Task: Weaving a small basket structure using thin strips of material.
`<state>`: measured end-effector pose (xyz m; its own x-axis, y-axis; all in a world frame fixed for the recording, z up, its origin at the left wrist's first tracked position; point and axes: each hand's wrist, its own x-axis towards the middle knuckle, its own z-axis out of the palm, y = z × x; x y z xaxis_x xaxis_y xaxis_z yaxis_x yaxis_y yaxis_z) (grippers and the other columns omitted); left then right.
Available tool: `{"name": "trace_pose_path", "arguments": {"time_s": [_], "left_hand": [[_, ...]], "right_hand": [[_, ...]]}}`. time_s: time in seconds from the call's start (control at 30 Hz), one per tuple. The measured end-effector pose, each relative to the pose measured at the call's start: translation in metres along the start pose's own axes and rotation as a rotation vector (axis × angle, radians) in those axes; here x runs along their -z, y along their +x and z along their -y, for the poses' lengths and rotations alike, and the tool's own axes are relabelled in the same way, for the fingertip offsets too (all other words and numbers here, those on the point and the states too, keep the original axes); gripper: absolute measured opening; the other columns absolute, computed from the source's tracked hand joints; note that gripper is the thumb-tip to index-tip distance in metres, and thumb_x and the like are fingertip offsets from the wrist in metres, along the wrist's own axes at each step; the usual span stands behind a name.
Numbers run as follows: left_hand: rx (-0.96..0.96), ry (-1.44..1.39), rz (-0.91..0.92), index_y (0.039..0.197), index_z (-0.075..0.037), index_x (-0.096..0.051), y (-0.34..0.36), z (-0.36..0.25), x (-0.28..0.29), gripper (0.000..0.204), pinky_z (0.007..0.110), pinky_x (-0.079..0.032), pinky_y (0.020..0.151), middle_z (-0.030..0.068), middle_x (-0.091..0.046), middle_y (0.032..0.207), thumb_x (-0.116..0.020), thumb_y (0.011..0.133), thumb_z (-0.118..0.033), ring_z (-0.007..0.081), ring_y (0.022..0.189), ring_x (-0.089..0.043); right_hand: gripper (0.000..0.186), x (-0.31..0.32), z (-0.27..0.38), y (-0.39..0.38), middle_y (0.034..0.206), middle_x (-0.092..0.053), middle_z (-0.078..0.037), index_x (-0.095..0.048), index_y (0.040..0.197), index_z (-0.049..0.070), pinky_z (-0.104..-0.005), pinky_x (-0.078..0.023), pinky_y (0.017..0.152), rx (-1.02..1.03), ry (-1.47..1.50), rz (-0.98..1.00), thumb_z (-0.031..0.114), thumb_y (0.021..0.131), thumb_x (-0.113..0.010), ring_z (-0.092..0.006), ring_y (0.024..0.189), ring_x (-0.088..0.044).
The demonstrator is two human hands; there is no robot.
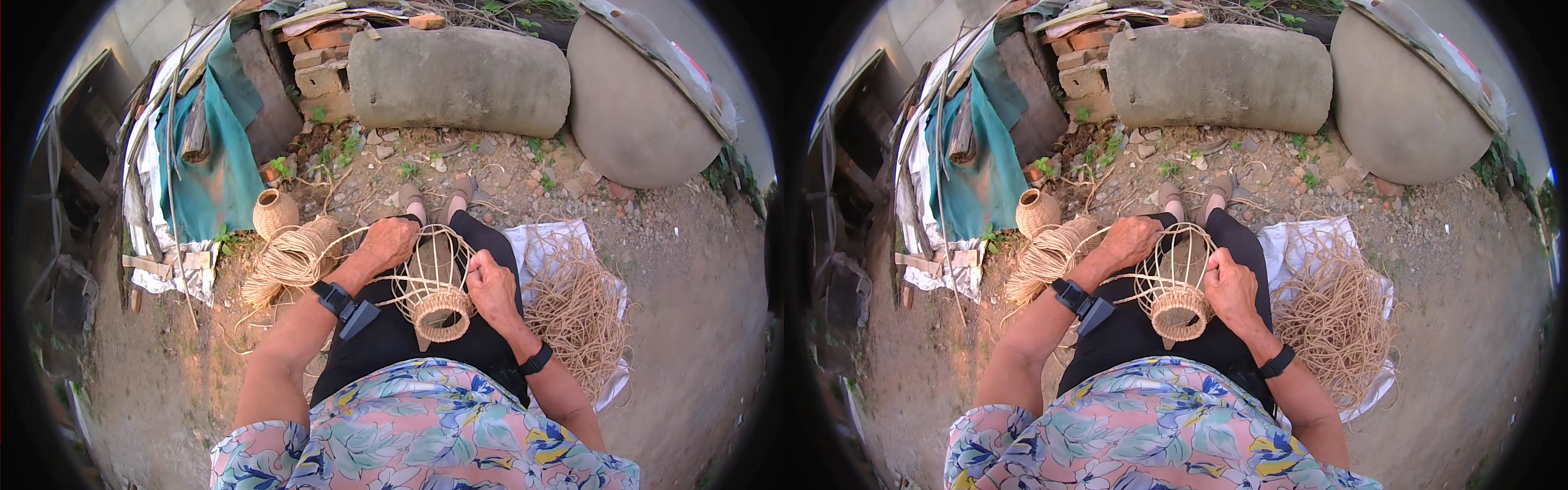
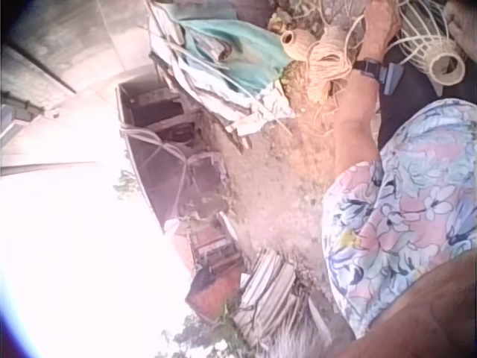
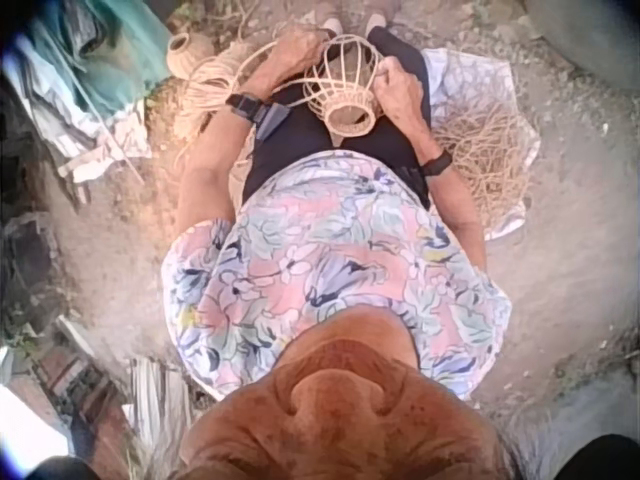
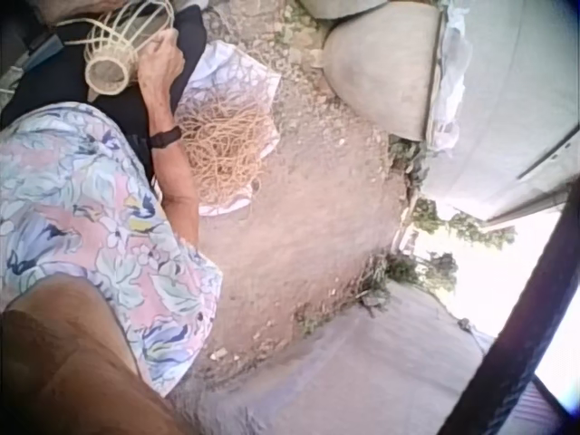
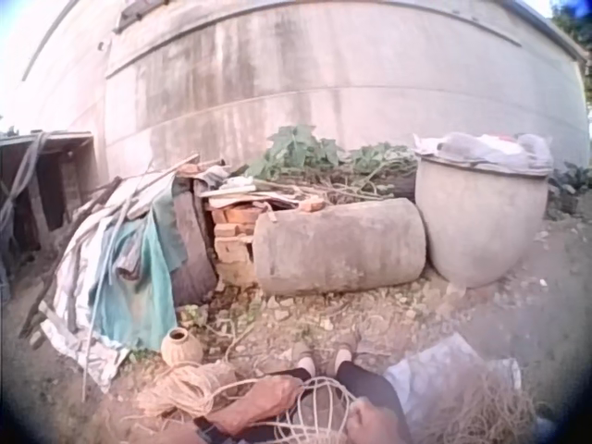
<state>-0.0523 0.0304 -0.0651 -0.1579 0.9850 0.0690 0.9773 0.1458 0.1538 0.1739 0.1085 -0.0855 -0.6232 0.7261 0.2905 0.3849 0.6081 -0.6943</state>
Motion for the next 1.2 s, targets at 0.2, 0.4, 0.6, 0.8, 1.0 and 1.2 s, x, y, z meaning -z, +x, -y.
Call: {"name": "trace_pose_path", "arguments": {"time_s": [0.2, 0.4, 0.6, 0.8, 1.0, 1.2], "left_hand": [[0.338, -0.644, -0.244, 0.088, -0.003, -0.066, -0.095, 0.067, 0.066, 0.019, 0.027, -0.039, 0.052, -0.0035, -0.054, 0.067, -0.059, 0.094, -0.02, 0.007, 0.06, -0.046], [0.76, 0.453, -0.675, 0.112, -0.009, -0.066, -0.231, 0.204, 0.084, 0.032, 0.042, -0.051, 0.063, 0.0129, -0.066, 0.074, -0.065, 0.083, -0.022, 0.0314, 0.065, -0.064], [0.508, -1.189, 0.362, 0.113, -0.005, -0.065, -0.157, 0.001, 0.05, 0.035, 0.019, -0.046, 0.05, 0.001, -0.063, 0.078, -0.065, 0.092, -0.033, 0.0052, 0.06, -0.055], [0.662, -2.193, -0.009, 0.112, -0.014, -0.057, -0.129, -0.051, -0.002, 0.023, 0.021, -0.043, 0.048, -0.0016, -0.064, 0.076, -0.059, 0.096, -0.031, 0.005, 0.058, -0.056], [0.642, -2.099, -0.17, 0.101, -0.012, -0.061, -0.112, -0.052, -0.007, 0.015, 0.021, -0.045, 0.05, -0.0024, -0.064, 0.08, -0.062, 0.095, -0.025, 0.0046, 0.059, -0.054], [0.445, -1.293, -0.118, 0.09, -0.005, -0.064, -0.081, -0.045, -0.006, 0.017, 0.019, -0.046, 0.049, -0.0019, -0.061, 0.075, -0.067, 0.091, -0.022, 0.0041, 0.06, -0.054]], "right_hand": [[0.01, 0.009, -0.01, 0.0, 0.06, -0.059, -0.013, -0.055, 0.089, 0.007, -0.0433, -0.047, 0.057, -0.058, 0.114, 0.025, 0.004, 0.08, -0.057, -0.0347, 0.06, -0.063], [0.019, 0.015, 0.002, 0.021, 0.066, -0.061, -0.01, -0.054, 0.097, 0.007, -0.0429, -0.047, 0.061, -0.115, 0.153, -0.121, 0.009, 0.08, -0.061, -0.0326, 0.065, -0.063], [0.027, 0.018, 0.045, 0.048, 0.075, -0.066, -0.018, -0.053, 0.104, 0.007, -0.0503, -0.049, 0.071, 0.024, -0.253, 0.22, 0.016, 0.08, -0.062, -0.0385, 0.076, -0.066], [0.023, 0.007, 0.049, 0.043, 0.076, -0.067, -0.02, -0.055, 0.099, 0.006, -0.0503, -0.049, 0.074, 0.025, -0.234, 0.224, 0.01, 0.077, -0.059, -0.0407, 0.078, -0.066], [0.018, 0.003, 0.041, 0.043, 0.073, -0.067, -0.017, -0.056, 0.095, 0.009, -0.0499, -0.049, 0.071, -0.011, -0.208, 0.16, 0.009, 0.077, -0.058, -0.039, 0.076, -0.065], [0.012, 0.004, 0.018, 0.041, 0.072, -0.066, -0.014, -0.061, 0.088, 0.009, -0.0458, -0.049, 0.069, -0.117, 0.087, 0.102, 0.011, 0.076, -0.06, -0.0373, 0.075, -0.065]]}}
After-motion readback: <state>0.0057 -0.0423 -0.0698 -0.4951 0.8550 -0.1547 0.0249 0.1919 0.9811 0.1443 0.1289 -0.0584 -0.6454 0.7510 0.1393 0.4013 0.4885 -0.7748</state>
